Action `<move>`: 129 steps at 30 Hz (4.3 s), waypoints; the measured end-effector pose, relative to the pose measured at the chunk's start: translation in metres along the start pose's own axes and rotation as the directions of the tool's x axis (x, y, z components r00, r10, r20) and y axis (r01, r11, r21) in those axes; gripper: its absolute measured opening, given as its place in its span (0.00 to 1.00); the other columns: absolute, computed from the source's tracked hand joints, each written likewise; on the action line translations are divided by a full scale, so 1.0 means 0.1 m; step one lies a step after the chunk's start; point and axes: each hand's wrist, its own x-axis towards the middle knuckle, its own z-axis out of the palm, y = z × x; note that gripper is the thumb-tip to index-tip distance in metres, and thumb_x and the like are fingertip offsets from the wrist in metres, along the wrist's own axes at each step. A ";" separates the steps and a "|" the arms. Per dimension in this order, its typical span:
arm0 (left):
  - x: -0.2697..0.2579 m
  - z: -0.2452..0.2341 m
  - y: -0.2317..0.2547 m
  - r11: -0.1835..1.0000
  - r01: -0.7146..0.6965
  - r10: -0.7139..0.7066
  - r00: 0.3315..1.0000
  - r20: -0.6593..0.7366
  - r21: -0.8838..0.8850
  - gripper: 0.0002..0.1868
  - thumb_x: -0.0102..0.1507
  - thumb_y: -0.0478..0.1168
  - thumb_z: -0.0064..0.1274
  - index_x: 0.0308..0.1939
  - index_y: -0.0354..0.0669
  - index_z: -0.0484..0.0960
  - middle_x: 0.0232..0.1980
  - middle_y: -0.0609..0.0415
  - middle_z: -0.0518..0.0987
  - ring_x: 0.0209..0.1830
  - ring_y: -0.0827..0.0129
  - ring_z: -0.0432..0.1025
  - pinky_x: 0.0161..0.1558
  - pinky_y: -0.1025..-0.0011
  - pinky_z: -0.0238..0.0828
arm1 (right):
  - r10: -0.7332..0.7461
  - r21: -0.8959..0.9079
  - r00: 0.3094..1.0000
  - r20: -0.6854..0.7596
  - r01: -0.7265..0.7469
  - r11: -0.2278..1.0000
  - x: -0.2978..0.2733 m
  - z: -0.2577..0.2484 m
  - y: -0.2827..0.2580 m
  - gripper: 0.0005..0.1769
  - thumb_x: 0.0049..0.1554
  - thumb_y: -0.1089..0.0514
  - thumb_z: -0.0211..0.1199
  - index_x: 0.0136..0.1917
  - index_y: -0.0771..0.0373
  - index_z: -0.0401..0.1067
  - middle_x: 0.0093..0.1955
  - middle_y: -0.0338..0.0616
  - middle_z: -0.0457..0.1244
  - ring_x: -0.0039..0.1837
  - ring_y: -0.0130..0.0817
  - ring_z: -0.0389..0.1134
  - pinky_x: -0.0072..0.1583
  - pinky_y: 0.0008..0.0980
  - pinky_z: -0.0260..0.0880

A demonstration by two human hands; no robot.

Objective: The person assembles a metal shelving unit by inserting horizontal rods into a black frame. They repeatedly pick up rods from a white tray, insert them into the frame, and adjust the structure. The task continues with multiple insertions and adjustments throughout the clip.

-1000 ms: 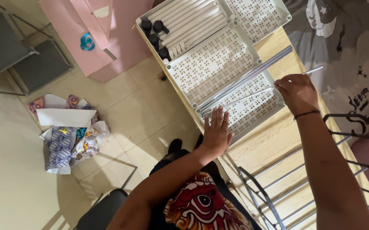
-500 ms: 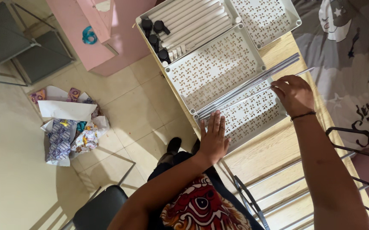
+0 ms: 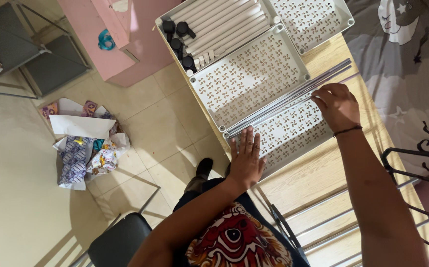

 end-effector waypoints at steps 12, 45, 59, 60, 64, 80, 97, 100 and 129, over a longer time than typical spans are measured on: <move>-0.04 -0.17 0.05 1.000 0.016 -0.017 0.997 0.069 0.021 0.44 0.72 0.57 0.31 0.81 0.36 0.29 0.83 0.41 0.20 0.82 0.53 0.13 0.76 0.43 0.11 | 0.068 0.031 0.996 -0.052 -0.066 0.997 0.05 0.14 -0.06 0.06 0.58 0.58 0.75 0.50 0.55 0.81 0.56 0.40 0.70 0.61 0.41 0.71 0.59 0.41 0.75; -0.29 -0.36 -0.06 0.984 -0.178 0.170 0.962 -0.212 -0.020 0.43 0.72 0.57 0.37 0.82 0.39 0.40 0.85 0.38 0.33 0.85 0.46 0.29 0.75 0.32 0.24 | 0.071 0.033 0.994 0.089 -0.074 0.997 -0.37 -0.98 -0.84 0.15 0.58 0.53 0.66 0.58 0.54 0.78 0.55 0.44 0.70 0.55 0.43 0.72 0.53 0.40 0.76; -1.13 -1.23 0.00 0.930 -0.359 0.337 0.920 -0.199 -0.085 0.39 0.73 0.54 0.38 0.79 0.33 0.49 0.85 0.35 0.39 0.86 0.46 0.33 0.73 0.29 0.25 | 0.365 0.036 0.881 0.300 -0.393 0.919 -1.35 -2.43 -2.31 0.25 0.56 0.40 0.61 0.63 0.50 0.74 0.58 0.43 0.70 0.56 0.41 0.74 0.56 0.38 0.76; -1.18 -1.27 0.01 0.925 -0.369 0.349 0.918 -0.186 -0.086 0.38 0.73 0.54 0.38 0.79 0.33 0.50 0.84 0.35 0.39 0.85 0.45 0.33 0.73 0.29 0.24 | 0.432 0.005 0.839 0.330 -0.460 0.888 -1.44 -2.50 -2.40 0.27 0.56 0.39 0.61 0.65 0.49 0.73 0.59 0.43 0.69 0.57 0.41 0.73 0.56 0.39 0.76; -1.38 -1.31 0.01 0.902 -0.426 0.414 0.899 -0.144 -0.066 0.36 0.73 0.53 0.38 0.78 0.32 0.52 0.84 0.35 0.41 0.85 0.44 0.34 0.72 0.27 0.25 | 0.580 -0.041 0.776 0.247 -0.590 0.807 -1.90 -2.62 -2.72 0.32 0.55 0.37 0.59 0.68 0.51 0.71 0.63 0.45 0.68 0.62 0.46 0.70 0.60 0.43 0.72; -1.68 -0.77 0.64 0.708 -0.704 0.705 0.709 0.017 -0.056 0.34 0.72 0.52 0.38 0.77 0.37 0.57 0.83 0.39 0.51 0.81 0.46 0.51 0.73 0.33 0.41 | 0.877 -0.139 0.479 0.023 -0.867 0.478 -3.78 -2.03 -3.15 0.34 0.56 0.35 0.60 0.68 0.53 0.71 0.65 0.49 0.67 0.67 0.49 0.67 0.68 0.47 0.64; -1.81 -0.22 1.02 0.802 -0.585 0.569 0.810 -0.144 -0.123 0.26 0.75 0.48 0.35 0.74 0.40 0.64 0.81 0.37 0.56 0.81 0.45 0.51 0.78 0.53 0.47 | 0.920 -0.047 0.382 -0.087 -0.924 0.379 -5.23 -2.21 -3.21 0.18 0.61 0.44 0.58 0.60 0.50 0.77 0.58 0.37 0.70 0.63 0.39 0.69 0.75 0.56 0.54; -1.89 -0.19 1.09 0.821 -0.538 0.509 0.842 -0.180 -0.193 0.26 0.75 0.49 0.35 0.72 0.39 0.66 0.81 0.36 0.56 0.81 0.44 0.52 0.76 0.54 0.51 | 0.890 -0.030 0.443 -0.106 -0.896 0.443 -5.24 -2.26 -3.19 0.17 0.59 0.45 0.61 0.58 0.53 0.76 0.54 0.37 0.70 0.59 0.40 0.70 0.67 0.46 0.62; -1.50 0.28 0.48 0.743 -0.414 0.379 0.908 -0.179 -0.526 0.26 0.67 0.34 0.53 0.70 0.39 0.69 0.71 0.46 0.74 0.72 0.60 0.67 0.69 0.65 0.61 | 0.850 0.024 0.459 -0.257 -0.877 0.480 -5.22 -2.20 -3.19 0.12 0.51 0.46 0.72 0.42 0.55 0.79 0.37 0.34 0.67 0.43 0.35 0.67 0.47 0.37 0.59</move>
